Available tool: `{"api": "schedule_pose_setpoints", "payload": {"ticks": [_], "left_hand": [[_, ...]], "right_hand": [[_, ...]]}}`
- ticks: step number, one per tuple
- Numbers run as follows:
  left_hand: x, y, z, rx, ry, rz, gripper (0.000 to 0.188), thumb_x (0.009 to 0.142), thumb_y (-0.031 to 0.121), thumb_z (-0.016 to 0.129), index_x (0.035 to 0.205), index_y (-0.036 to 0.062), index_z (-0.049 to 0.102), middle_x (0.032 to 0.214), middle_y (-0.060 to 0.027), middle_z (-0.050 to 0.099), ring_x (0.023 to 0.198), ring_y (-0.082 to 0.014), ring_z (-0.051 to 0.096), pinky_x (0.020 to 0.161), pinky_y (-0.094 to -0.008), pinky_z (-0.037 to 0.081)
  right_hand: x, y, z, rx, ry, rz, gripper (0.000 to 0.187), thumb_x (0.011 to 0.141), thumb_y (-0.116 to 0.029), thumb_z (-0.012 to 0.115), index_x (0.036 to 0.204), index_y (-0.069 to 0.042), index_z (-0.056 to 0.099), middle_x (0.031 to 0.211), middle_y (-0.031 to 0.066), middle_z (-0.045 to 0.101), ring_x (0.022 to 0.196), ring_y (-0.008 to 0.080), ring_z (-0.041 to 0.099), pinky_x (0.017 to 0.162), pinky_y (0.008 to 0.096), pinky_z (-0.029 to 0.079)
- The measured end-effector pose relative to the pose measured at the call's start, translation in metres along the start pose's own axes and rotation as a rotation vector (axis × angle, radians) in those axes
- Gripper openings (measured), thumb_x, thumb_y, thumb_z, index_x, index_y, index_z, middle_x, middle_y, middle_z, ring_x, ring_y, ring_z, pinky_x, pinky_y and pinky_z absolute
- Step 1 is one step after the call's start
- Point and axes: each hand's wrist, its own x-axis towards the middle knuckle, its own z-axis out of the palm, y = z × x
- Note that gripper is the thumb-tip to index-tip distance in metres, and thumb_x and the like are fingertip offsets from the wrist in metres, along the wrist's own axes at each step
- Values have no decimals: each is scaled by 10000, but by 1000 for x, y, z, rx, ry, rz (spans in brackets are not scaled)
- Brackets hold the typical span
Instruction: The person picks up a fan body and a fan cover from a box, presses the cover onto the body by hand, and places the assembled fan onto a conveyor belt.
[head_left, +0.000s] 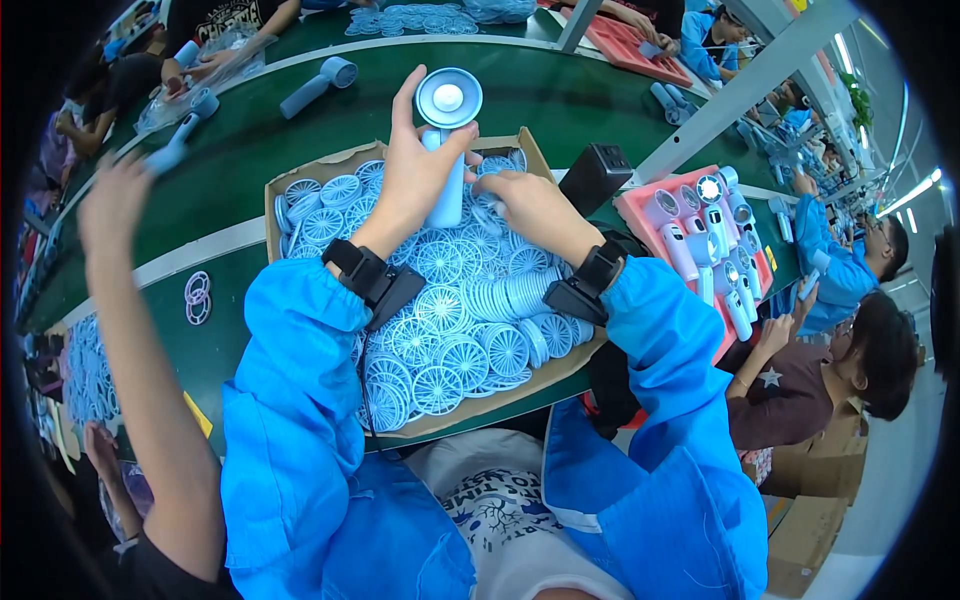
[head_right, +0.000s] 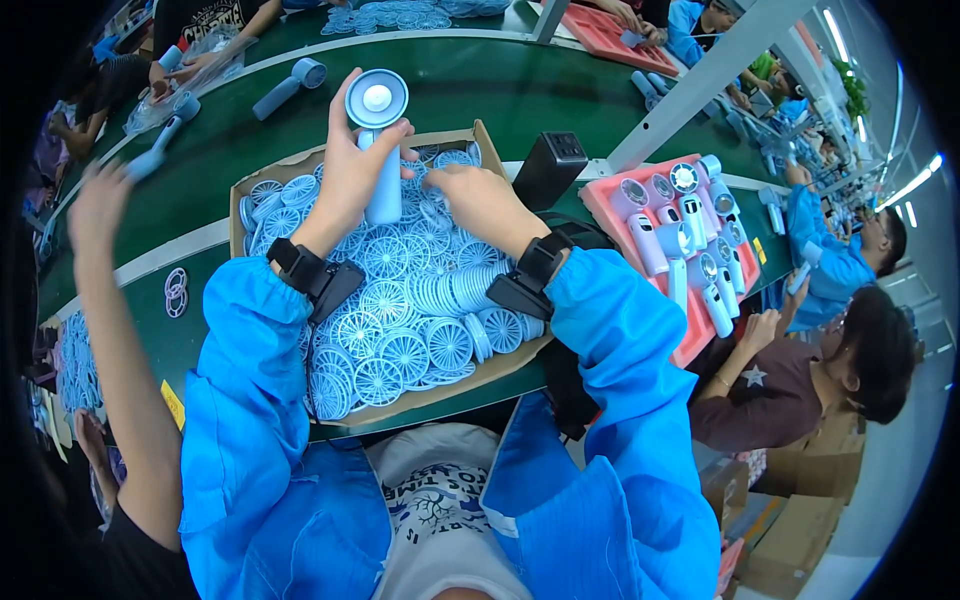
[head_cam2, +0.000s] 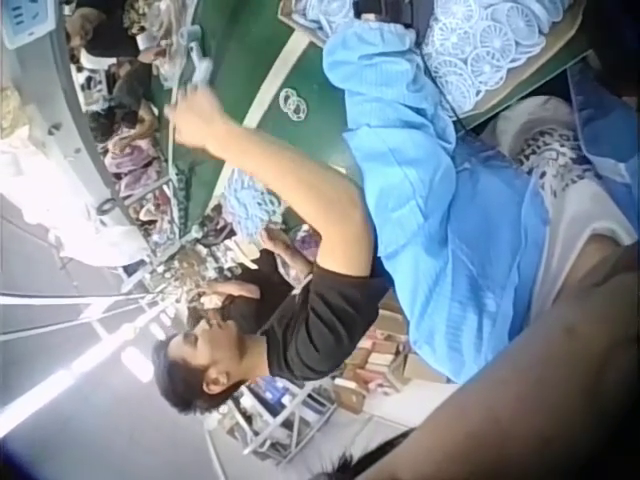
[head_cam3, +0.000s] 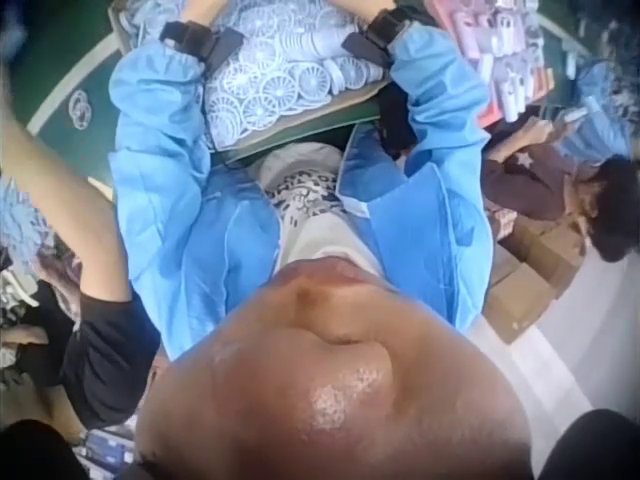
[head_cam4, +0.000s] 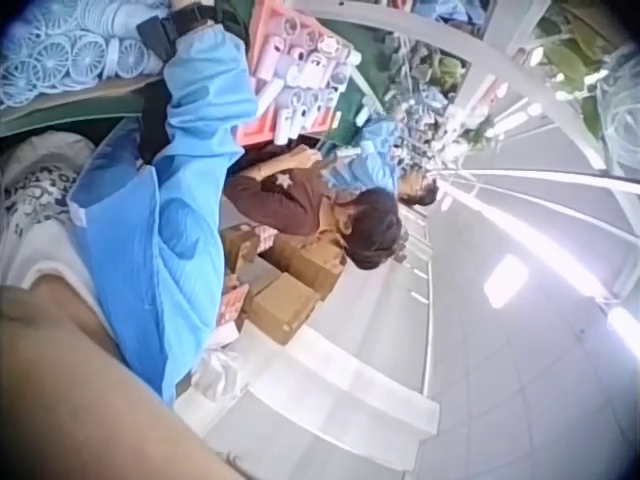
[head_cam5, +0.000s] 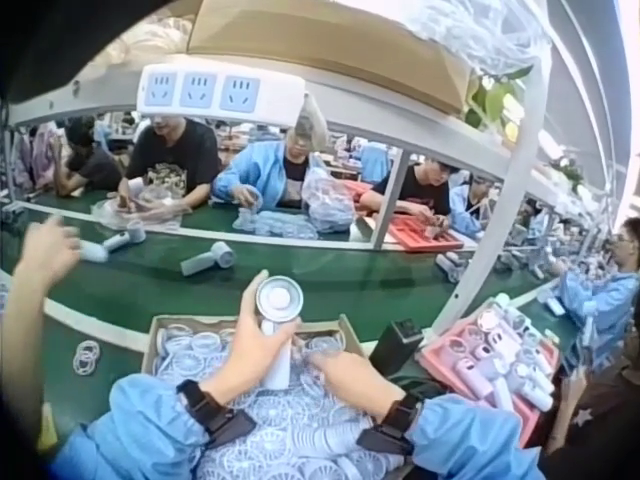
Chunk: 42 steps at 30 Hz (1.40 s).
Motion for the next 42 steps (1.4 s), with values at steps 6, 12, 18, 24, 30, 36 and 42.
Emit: {"api": "schedule_pose_setpoints", "payload": {"ticks": [6, 12, 18, 24, 30, 36, 42], "left_hand": [[-3, -9, 0, 85, 6, 31, 869, 819, 34, 662, 1465, 193, 102, 1047, -134, 563, 832, -187, 631, 612, -307, 556], [-3, -5, 13, 40, -25, 148, 909, 757, -23, 691, 1448, 184, 138, 1140, -121, 504, 850, -166, 613, 611, -268, 542], [-8, -6, 16, 10, 32, 161, 910, 745, -31, 701, 1443, 156, 148, 1177, -120, 477, 938, -179, 592, 693, -282, 542], [-12, -5, 21, 62, 147, 239, 940, 724, -19, 735, 1443, 139, 149, 1227, -125, 440, 1072, -206, 535, 864, -333, 497], [-15, -3, 23, 66, 147, 225, 950, 719, -7, 747, 1443, 141, 150, 1256, -131, 420, 1101, -216, 524, 902, -344, 482], [-15, -1, 24, 87, 110, 223, 959, 715, -3, 755, 1444, 143, 148, 1261, -134, 418, 1110, -222, 524, 903, -345, 484], [-15, -3, 24, 60, 91, 225, 902, 765, -4, 711, 1447, 159, 143, 1234, -138, 440, 1031, -208, 570, 838, -318, 516]], "right_hand": [[6, 14, -6, 850, 285, 173, 274, 839, -17, 606, 1108, -59, 578, 1015, 119, 615, 885, 218, 633, 743, 316, 532], [7, -3, -19, 1383, 482, 32, 205, 849, 4, 598, 1050, 10, 555, 1030, 94, 593, 896, 174, 603, 715, 285, 521], [-2, -15, -29, 310, 749, -119, 286, 788, 41, 644, 1058, -22, 570, 1040, 117, 574, 946, 218, 591, 730, 300, 529], [-2, -9, -33, 128, 742, -219, 405, 710, 11, 717, 1096, -52, 611, 1134, 152, 559, 974, 276, 588, 775, 328, 531], [-1, -15, -37, 92, 728, -293, 465, 680, -43, 752, 1126, -67, 621, 1204, 149, 555, 1016, 293, 582, 806, 345, 522], [-1, -12, -39, 14, 759, -327, 487, 673, -70, 759, 1139, -81, 620, 1200, 135, 564, 1028, 302, 576, 848, 370, 500], [-2, -16, -40, -2, 801, -320, 521, 641, -86, 776, 1140, -94, 627, 1180, 132, 569, 999, 303, 576, 842, 372, 495]]}}
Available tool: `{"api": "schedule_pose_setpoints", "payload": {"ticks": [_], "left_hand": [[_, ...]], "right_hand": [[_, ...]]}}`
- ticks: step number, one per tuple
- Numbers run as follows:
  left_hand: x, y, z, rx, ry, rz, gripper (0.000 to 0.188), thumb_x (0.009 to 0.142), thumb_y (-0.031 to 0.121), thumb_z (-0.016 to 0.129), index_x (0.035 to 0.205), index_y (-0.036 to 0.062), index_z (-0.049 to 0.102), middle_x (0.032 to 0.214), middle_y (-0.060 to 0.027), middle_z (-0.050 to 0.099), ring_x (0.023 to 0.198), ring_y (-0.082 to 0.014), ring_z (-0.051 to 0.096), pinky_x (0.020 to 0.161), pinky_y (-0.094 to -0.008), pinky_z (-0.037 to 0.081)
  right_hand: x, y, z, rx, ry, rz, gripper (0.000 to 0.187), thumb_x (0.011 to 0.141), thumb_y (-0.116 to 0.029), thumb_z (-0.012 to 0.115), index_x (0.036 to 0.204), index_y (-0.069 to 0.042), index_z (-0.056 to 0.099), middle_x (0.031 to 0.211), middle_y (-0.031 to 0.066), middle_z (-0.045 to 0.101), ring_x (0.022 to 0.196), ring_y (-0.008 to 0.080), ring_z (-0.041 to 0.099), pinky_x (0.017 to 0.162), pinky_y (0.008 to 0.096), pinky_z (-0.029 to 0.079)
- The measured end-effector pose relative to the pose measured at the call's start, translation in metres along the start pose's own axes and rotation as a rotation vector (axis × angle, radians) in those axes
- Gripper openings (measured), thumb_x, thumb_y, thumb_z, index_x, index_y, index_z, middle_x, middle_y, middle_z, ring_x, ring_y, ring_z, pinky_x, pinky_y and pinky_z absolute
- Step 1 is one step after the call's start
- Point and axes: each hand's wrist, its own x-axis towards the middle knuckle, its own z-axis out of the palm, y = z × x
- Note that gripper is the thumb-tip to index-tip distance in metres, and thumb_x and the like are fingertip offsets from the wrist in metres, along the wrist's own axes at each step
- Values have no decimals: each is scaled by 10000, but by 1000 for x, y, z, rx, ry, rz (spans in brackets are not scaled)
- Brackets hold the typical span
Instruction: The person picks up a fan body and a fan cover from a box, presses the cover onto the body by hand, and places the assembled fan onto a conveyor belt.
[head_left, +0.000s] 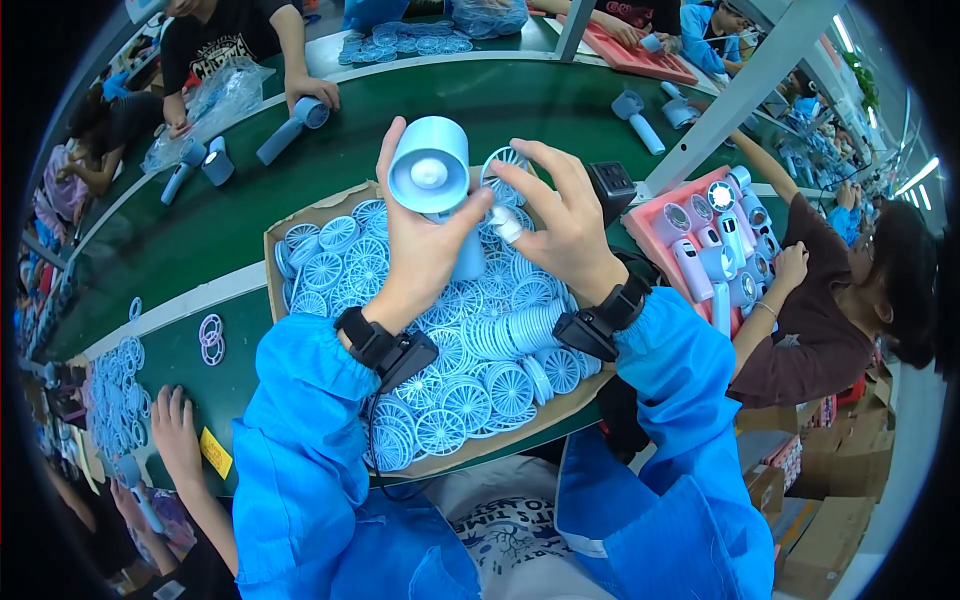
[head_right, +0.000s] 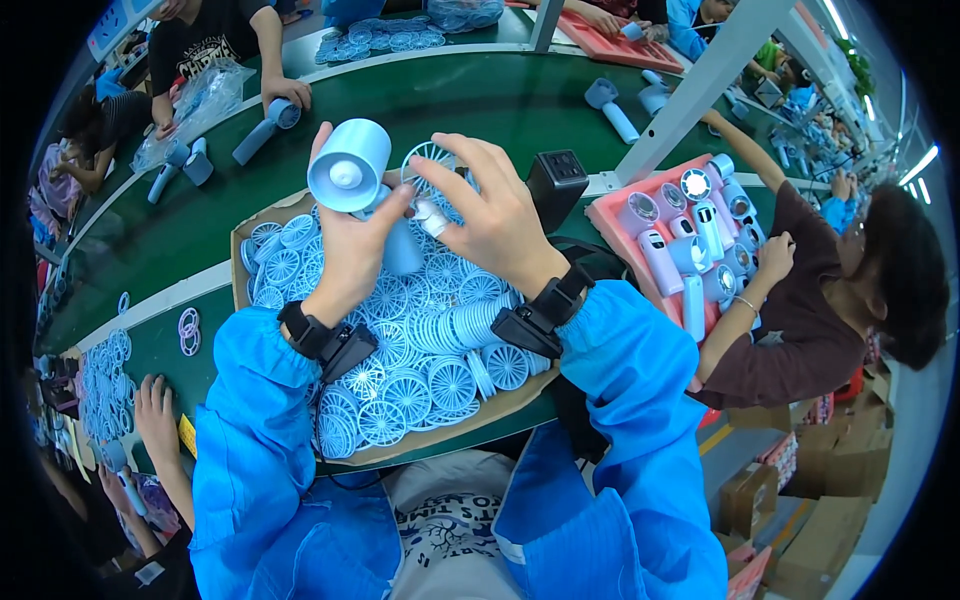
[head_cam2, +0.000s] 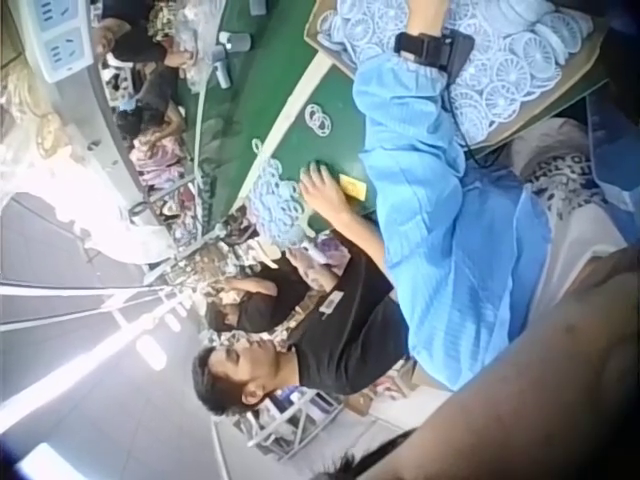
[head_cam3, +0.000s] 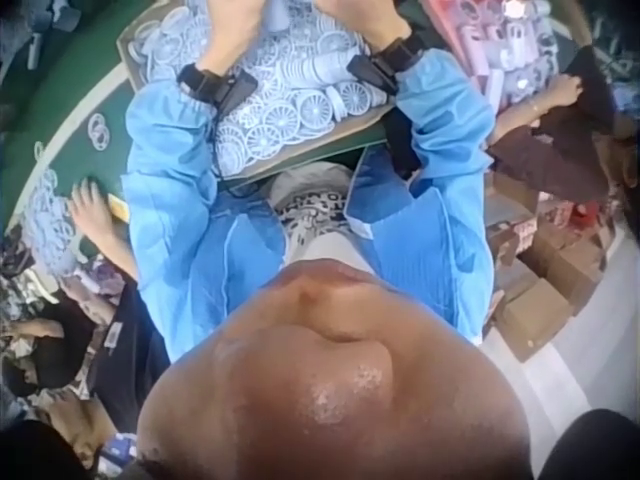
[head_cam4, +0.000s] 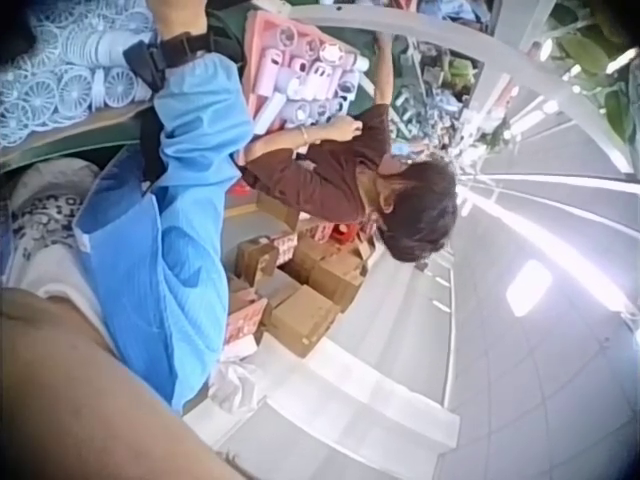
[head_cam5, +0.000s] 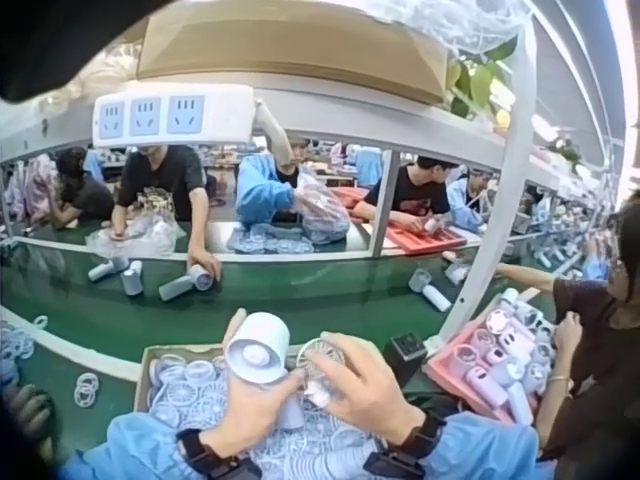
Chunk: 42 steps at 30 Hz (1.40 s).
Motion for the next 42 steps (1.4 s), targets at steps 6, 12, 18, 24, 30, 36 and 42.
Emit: {"api": "schedule_pose_setpoints", "payload": {"ticks": [6, 12, 18, 24, 30, 36, 42], "left_hand": [[1, -1, 1, 43, -137, -299, 779, 867, -63, 517, 1469, 194, 94, 1193, -145, 471, 838, -171, 598, 680, -282, 532], [-6, -11, 4, 66, -274, -344, 777, 866, -110, 435, 1478, 196, 66, 1203, -154, 469, 806, -162, 583, 663, -286, 524], [-7, -13, 3, 58, -270, -317, 774, 865, -116, 424, 1479, 195, 68, 1203, -164, 468, 843, -167, 583, 691, -287, 524], [-8, -18, -1, 149, -304, -264, 792, 870, -115, 415, 1482, 233, 51, 1239, -156, 446, 983, -201, 568, 766, -308, 531], [-8, -15, 1, 84, -321, -397, 789, 874, -107, 424, 1477, 234, 45, 1229, -162, 450, 990, -208, 571, 763, -309, 533], [-10, -16, 2, 139, -316, -325, 778, 879, -83, 453, 1472, 233, 61, 1163, -149, 491, 901, -183, 593, 724, -293, 536], [-2, 3, -2, -115, -362, -579, 761, 855, -57, 522, 1449, 212, 130, 1051, -131, 525, 750, -157, 604, 616, -286, 538]], "right_hand": [[-2, -4, 1, 69, -24, 164, 497, 617, -99, 784, 1097, -93, 656, 1133, 127, 578, 978, 296, 573, 809, 364, 500], [-1, -5, -1, 27, -78, 137, 481, 623, -107, 780, 1089, -85, 663, 1125, 131, 580, 981, 292, 569, 797, 364, 502], [-3, -5, -1, 8, -82, 120, 484, 629, -119, 779, 1097, -87, 662, 1130, 132, 579, 989, 296, 565, 804, 371, 500], [-2, -7, -1, 7, -82, 120, 482, 625, -119, 780, 1091, -88, 664, 1136, 133, 577, 994, 300, 563, 814, 377, 497], [-4, -7, 2, -16, -101, 116, 476, 616, -108, 780, 1080, -99, 672, 1140, 133, 578, 997, 300, 562, 818, 379, 494], [-8, -6, 2, -31, -139, 124, 473, 620, -91, 772, 1083, -110, 677, 1142, 132, 577, 1027, 305, 548, 838, 385, 484], [-5, 4, 0, -126, -114, 45, 407, 750, -150, 699, 1155, -139, 661, 1153, 113, 577, 1040, 283, 527, 866, 373, 461]]}}
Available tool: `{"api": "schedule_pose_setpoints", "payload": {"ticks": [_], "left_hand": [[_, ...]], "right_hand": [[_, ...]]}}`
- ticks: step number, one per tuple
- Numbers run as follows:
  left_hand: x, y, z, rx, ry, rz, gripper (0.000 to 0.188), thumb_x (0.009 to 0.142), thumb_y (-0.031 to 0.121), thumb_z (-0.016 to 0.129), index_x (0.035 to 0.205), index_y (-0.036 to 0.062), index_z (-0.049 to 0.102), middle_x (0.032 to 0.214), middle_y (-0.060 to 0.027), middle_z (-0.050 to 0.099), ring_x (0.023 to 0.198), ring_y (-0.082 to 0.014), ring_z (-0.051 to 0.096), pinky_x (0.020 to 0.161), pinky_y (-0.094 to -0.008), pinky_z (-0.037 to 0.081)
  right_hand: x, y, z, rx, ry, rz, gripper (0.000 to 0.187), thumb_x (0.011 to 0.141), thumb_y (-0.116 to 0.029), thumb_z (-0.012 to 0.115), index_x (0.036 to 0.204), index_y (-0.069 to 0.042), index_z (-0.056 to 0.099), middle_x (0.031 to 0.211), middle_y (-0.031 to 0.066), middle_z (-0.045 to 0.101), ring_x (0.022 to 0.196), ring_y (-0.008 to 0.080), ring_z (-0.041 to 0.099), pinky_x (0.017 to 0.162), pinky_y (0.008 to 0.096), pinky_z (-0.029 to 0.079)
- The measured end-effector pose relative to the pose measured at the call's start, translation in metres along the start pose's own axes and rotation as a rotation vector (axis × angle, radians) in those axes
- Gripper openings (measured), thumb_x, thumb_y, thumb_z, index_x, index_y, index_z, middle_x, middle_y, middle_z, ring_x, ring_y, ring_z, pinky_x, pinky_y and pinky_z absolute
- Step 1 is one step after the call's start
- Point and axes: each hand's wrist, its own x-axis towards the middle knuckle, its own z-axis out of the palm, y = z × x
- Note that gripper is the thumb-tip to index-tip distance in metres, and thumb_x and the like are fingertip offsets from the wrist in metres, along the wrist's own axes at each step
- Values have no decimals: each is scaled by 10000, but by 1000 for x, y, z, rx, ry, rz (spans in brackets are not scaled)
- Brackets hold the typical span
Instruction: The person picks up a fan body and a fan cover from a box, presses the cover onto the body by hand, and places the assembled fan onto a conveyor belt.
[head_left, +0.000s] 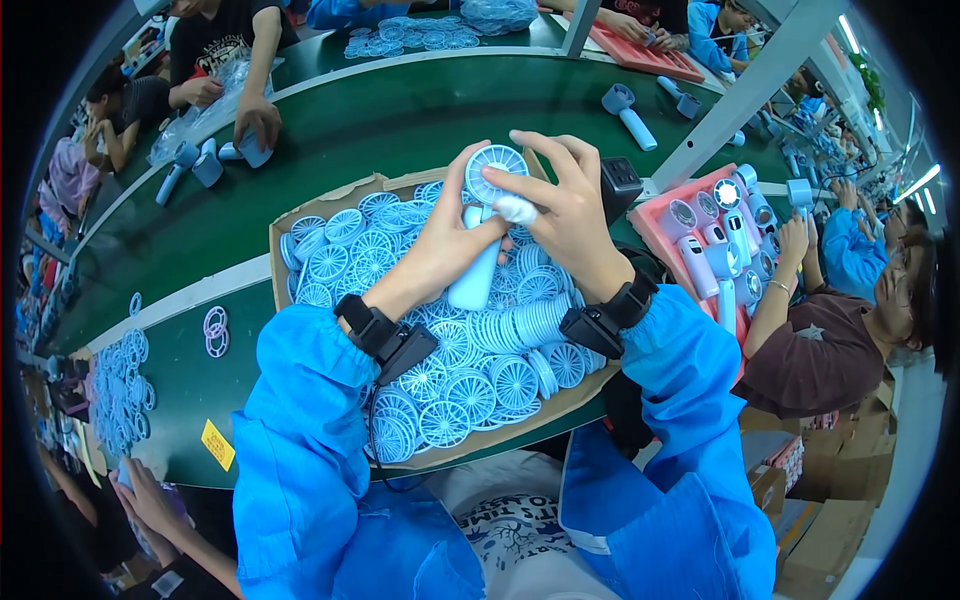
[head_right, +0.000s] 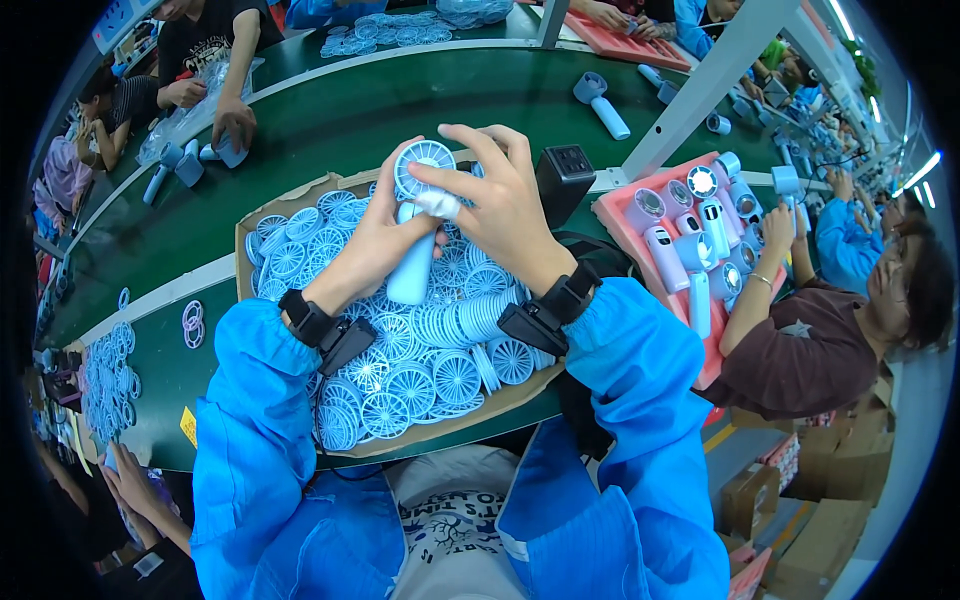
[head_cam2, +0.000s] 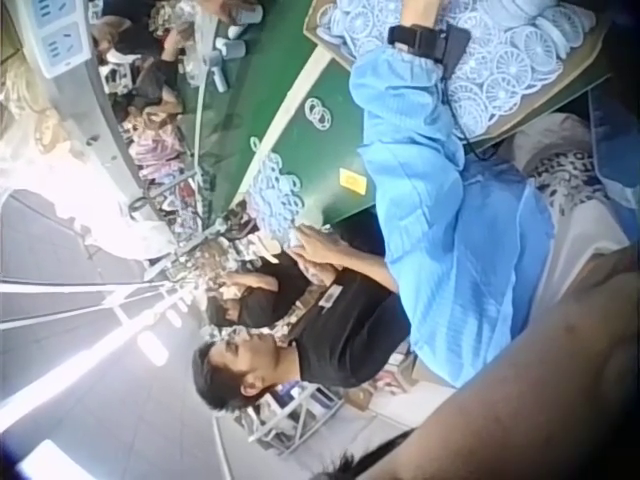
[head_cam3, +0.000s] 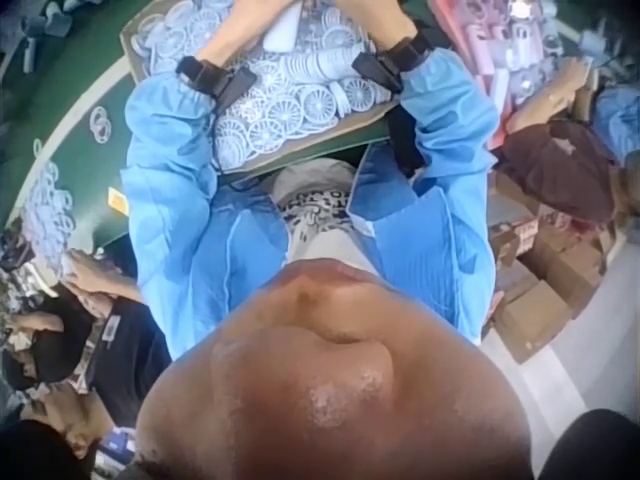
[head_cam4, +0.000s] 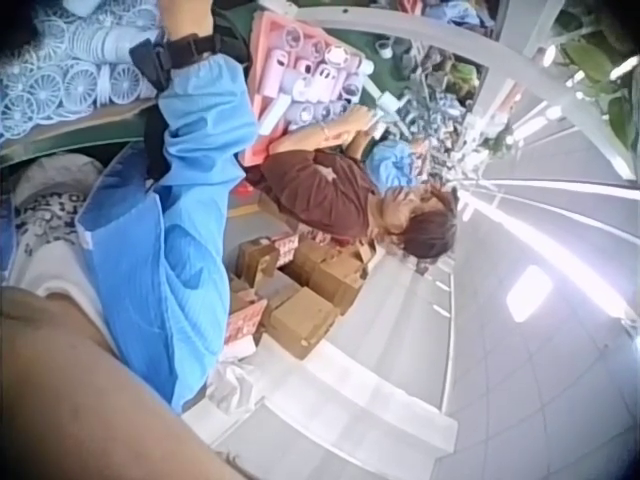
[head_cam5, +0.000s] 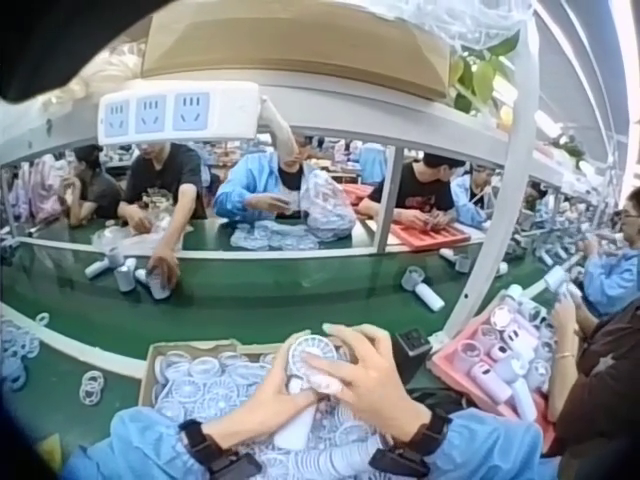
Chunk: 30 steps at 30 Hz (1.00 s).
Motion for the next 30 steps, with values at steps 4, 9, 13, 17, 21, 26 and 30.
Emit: {"api": "schedule_pose_setpoints", "payload": {"ticks": [4, 9, 13, 17, 21, 26, 30], "left_hand": [[0, -2, -2, -13, -15, 17, 703, 893, 8, 514, 1457, 217, 149, 995, -108, 545, 725, -142, 595, 604, -268, 528], [-1, -2, -8, -140, -48, 22, 573, 985, 186, 413, 1487, 243, 143, 938, -86, 566, 701, -127, 581, 619, -253, 515], [1, -6, -1, 116, -6, 191, 509, 1011, 279, 339, 1491, 231, 176, 905, -82, 568, 671, -122, 566, 601, -241, 501], [-4, -3, -2, 128, -9, 177, 491, 1009, 243, 338, 1484, 219, 215, 900, -83, 569, 658, -112, 555, 594, -241, 497], [-1, -4, -4, 120, -10, 107, 547, 973, 169, 457, 1476, 208, 247, 860, -55, 596, 591, -72, 536, 538, -220, 475], [-1, -1, 3, 386, 55, 220, 635, 915, 161, 581, 1465, 199, 266, 813, -54, 592, 560, -77, 544, 499, -228, 466], [2, 0, 2, 409, 30, 229, 721, 857, 153, 667, 1456, 194, 268, 821, -62, 604, 549, -89, 563, 482, -232, 465]], "right_hand": [[-4, 1, 12, 416, -80, 226, 427, 844, -155, 629, 1266, -121, 576, 1174, 102, 569, 1028, 227, 528, 869, 346, 454], [-5, -3, 6, 1366, -222, 846, 497, 900, -121, 572, 1371, -50, 430, 1192, 93, 553, 1048, 160, 533, 871, 297, 457], [-4, 2, 0, 1287, -199, 687, 516, 905, -142, 577, 1371, -22, 390, 1174, 85, 551, 1055, 147, 549, 857, 265, 468], [-3, -6, -5, 1254, -140, 686, 394, 916, -148, 561, 1284, -28, 491, 1147, 81, 565, 1069, 155, 550, 872, 277, 469], [-4, 2, -4, 1450, -156, 870, 313, 928, -138, 534, 1222, -32, 552, 1149, 86, 575, 1062, 157, 550, 930, 293, 441], [-6, 3, 0, 835, -127, 411, 273, 963, -162, 487, 1180, -31, 587, 1157, 84, 579, 1063, 164, 551, 948, 300, 425], [-9, 8, 6, 938, -134, 449, 312, 987, -209, 452, 1215, -25, 560, 1158, 90, 579, 1053, 164, 557, 927, 292, 435]]}}
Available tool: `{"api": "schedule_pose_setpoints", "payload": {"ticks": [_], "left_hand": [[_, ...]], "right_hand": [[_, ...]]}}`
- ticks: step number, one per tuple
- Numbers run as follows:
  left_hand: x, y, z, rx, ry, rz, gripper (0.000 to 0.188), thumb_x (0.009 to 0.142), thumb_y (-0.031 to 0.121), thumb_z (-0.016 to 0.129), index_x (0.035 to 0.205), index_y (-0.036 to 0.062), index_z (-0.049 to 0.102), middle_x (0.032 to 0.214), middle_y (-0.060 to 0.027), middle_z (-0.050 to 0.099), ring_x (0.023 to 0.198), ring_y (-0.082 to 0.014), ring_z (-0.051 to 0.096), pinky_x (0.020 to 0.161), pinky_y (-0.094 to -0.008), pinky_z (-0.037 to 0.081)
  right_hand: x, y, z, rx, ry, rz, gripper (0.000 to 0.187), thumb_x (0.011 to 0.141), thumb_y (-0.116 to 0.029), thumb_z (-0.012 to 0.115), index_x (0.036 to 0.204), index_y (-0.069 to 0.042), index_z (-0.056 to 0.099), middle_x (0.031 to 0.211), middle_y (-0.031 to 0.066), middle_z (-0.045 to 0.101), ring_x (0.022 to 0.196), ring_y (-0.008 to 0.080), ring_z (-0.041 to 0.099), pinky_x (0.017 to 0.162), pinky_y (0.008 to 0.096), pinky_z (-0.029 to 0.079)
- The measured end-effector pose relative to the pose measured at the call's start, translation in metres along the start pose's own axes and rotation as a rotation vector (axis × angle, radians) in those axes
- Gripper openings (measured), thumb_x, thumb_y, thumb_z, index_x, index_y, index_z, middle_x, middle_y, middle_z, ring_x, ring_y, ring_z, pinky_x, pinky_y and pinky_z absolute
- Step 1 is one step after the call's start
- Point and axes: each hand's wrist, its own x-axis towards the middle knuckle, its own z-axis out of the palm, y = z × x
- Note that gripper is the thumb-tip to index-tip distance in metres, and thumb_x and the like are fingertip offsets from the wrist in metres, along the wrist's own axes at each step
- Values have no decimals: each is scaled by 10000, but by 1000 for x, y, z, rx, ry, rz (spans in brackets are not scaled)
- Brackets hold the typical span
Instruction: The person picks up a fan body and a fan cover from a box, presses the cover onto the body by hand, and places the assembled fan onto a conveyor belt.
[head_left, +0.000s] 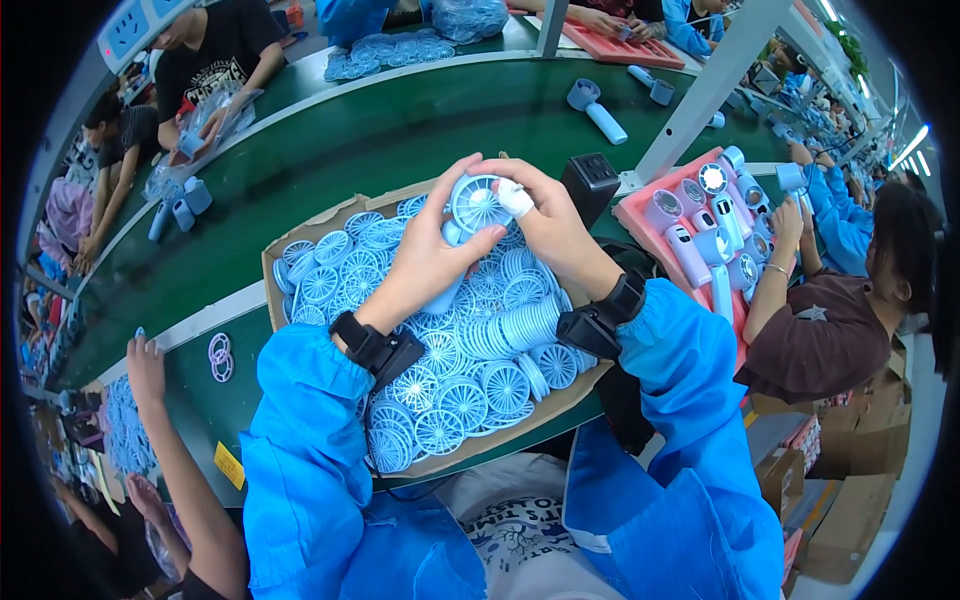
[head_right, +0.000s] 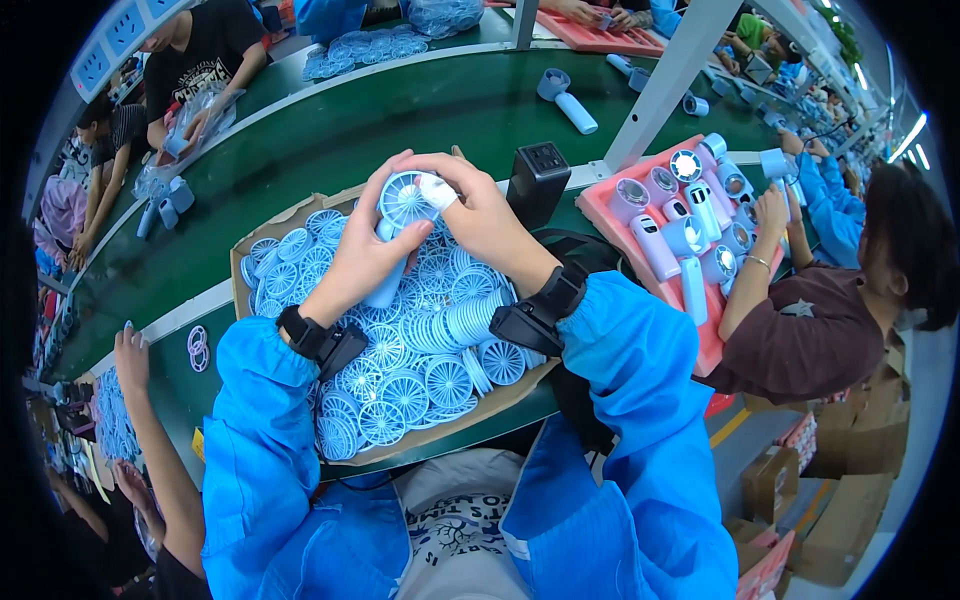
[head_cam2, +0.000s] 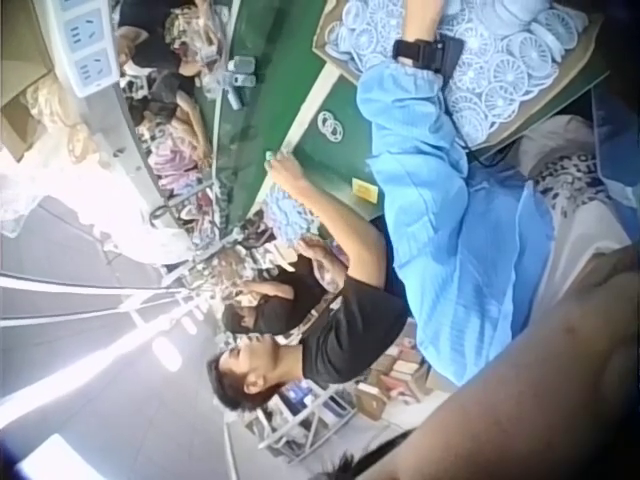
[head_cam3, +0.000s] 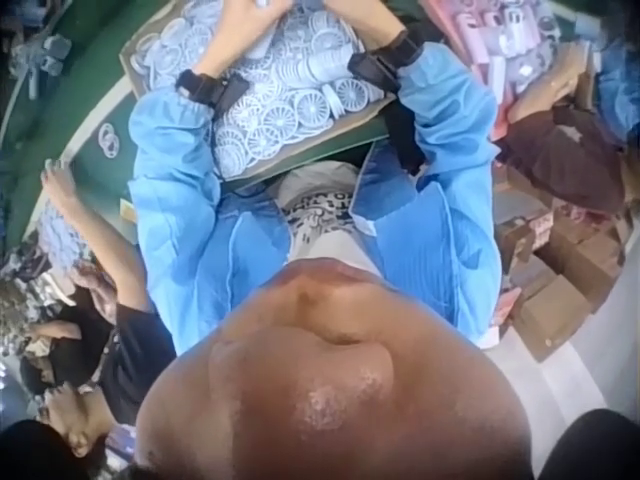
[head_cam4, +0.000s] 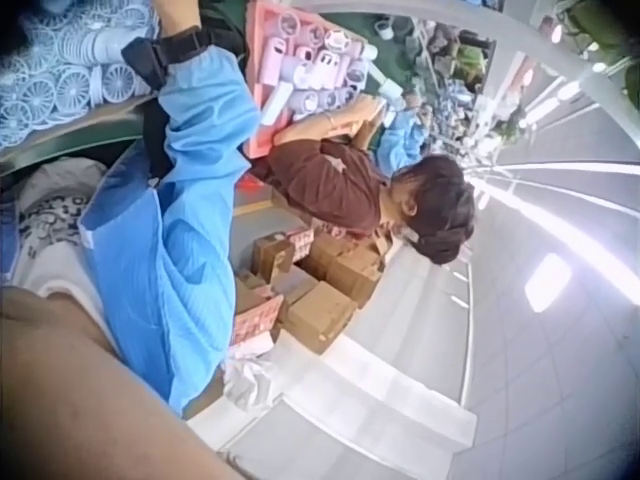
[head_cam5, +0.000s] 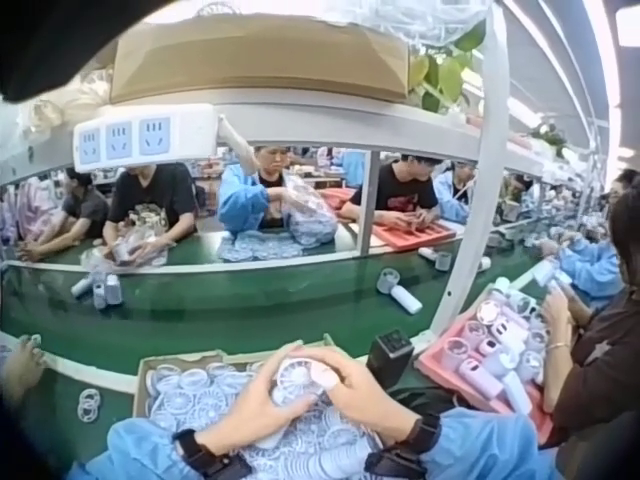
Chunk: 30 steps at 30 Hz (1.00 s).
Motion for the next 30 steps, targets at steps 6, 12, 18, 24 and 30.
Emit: {"api": "schedule_pose_setpoints", "payload": {"ticks": [6, 12, 18, 24, 30], "left_hand": [[9, -15, -9, -490, 146, -312, 710, 905, 139, 593, 1475, 185, 172, 1086, -143, 566, 778, -156, 616, 639, -293, 525], [12, -35, -33, -445, 444, -178, 730, 931, 127, 541, 1493, 151, 75, 1323, -209, 420, 1110, -220, 534, 903, -376, 484], [16, -30, -19, -439, 395, -111, 671, 930, 141, 544, 1480, 104, 161, 1410, -179, 362, 1214, -225, 467, 948, -357, 442], [9, -26, -14, -289, 168, -92, 466, 926, 140, 541, 1369, 59, 420, 1289, -133, 516, 1142, -187, 530, 840, -308, 487], [9, -30, -11, -195, 150, -183, 281, 926, 112, 512, 1190, 38, 575, 1081, -71, 629, 961, -132, 587, 743, -262, 489]], "right_hand": [[-8, 9, 12, 164, 139, 243, 343, 992, -246, 440, 1226, -15, 539, 1138, 90, 584, 1032, 171, 571, 869, 294, 465], [2, -16, -14, 162, 119, 155, 327, 990, -246, 444, 1169, -1, 566, 1066, 93, 604, 928, 174, 615, 795, 288, 492], [51, -5, -136, -147, 197, 204, 302, 977, -223, 440, 1122, -13, 601, 1005, 93, 624, 913, 147, 614, 773, 280, 495], [75, 131, -204, -934, 83, 435, 401, 860, -263, 568, 1181, -23, 580, 1065, 177, 644, 986, 324, 616, 817, 378, 492], [56, 208, -218, -1188, 120, 531, 603, 785, -312, 622, 1296, -30, 467, 1096, 263, 613, 1025, 396, 593, 871, 422, 476]]}}
